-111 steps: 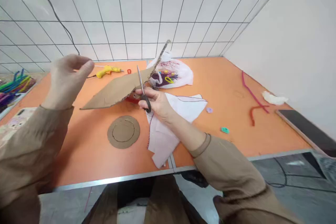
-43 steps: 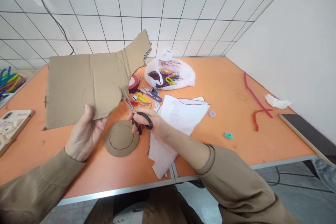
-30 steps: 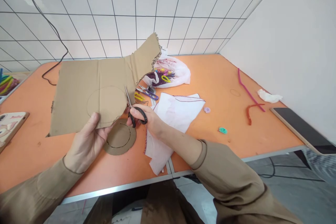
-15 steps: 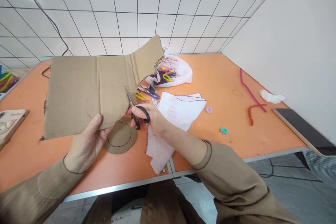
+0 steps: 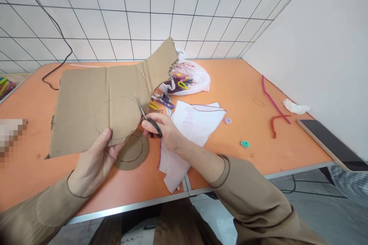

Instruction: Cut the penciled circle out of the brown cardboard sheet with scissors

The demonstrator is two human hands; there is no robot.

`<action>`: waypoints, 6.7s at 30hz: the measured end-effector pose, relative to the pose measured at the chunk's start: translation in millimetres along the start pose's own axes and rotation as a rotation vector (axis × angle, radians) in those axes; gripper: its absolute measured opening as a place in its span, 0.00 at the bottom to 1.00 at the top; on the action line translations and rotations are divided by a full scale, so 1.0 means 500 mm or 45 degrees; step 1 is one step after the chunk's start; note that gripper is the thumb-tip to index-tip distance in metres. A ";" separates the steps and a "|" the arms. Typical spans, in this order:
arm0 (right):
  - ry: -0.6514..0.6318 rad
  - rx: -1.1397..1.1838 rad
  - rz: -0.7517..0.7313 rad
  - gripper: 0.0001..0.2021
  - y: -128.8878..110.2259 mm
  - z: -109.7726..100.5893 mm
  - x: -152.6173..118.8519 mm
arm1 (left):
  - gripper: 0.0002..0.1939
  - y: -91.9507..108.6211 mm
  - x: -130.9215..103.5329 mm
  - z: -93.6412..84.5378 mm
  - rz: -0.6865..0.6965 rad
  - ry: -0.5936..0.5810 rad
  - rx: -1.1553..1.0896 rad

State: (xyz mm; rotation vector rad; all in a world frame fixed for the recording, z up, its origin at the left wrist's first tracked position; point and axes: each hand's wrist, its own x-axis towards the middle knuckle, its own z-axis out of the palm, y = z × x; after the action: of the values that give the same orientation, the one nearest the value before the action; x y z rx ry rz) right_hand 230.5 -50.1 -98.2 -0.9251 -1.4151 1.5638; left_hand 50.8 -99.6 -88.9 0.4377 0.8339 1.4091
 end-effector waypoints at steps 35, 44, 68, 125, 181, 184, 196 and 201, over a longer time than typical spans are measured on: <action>-0.029 0.155 -0.103 0.20 0.009 0.008 -0.006 | 0.29 -0.008 0.004 -0.025 0.041 -0.045 0.080; 0.027 0.101 -0.028 0.23 0.009 0.015 -0.008 | 0.28 -0.007 0.006 -0.023 0.089 -0.049 0.085; -0.158 -0.028 0.041 0.26 -0.012 -0.008 -0.018 | 0.25 0.037 0.034 -0.034 0.125 0.119 0.031; -0.114 -0.005 -0.070 0.28 -0.005 -0.002 -0.018 | 0.30 0.004 0.006 -0.037 0.116 -0.071 0.177; -0.287 0.067 -0.148 0.25 -0.004 -0.009 -0.032 | 0.27 0.035 0.022 -0.041 0.140 0.029 0.125; -0.269 0.046 -0.160 0.25 0.000 -0.008 -0.031 | 0.28 0.035 0.022 -0.039 0.135 0.048 0.124; -0.214 0.034 -0.089 0.25 0.002 -0.003 -0.032 | 0.31 0.027 0.016 -0.034 0.191 0.038 0.183; -0.214 0.006 -0.014 0.29 0.001 -0.003 -0.030 | 0.30 0.029 0.015 -0.033 0.226 0.041 0.245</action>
State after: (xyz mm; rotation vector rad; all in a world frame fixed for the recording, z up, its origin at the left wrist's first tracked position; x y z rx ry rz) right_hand 237.8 -63.1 -98.9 -0.7962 -1.5291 1.6680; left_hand 28.4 -93.5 -91.1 0.6505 0.9804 1.5079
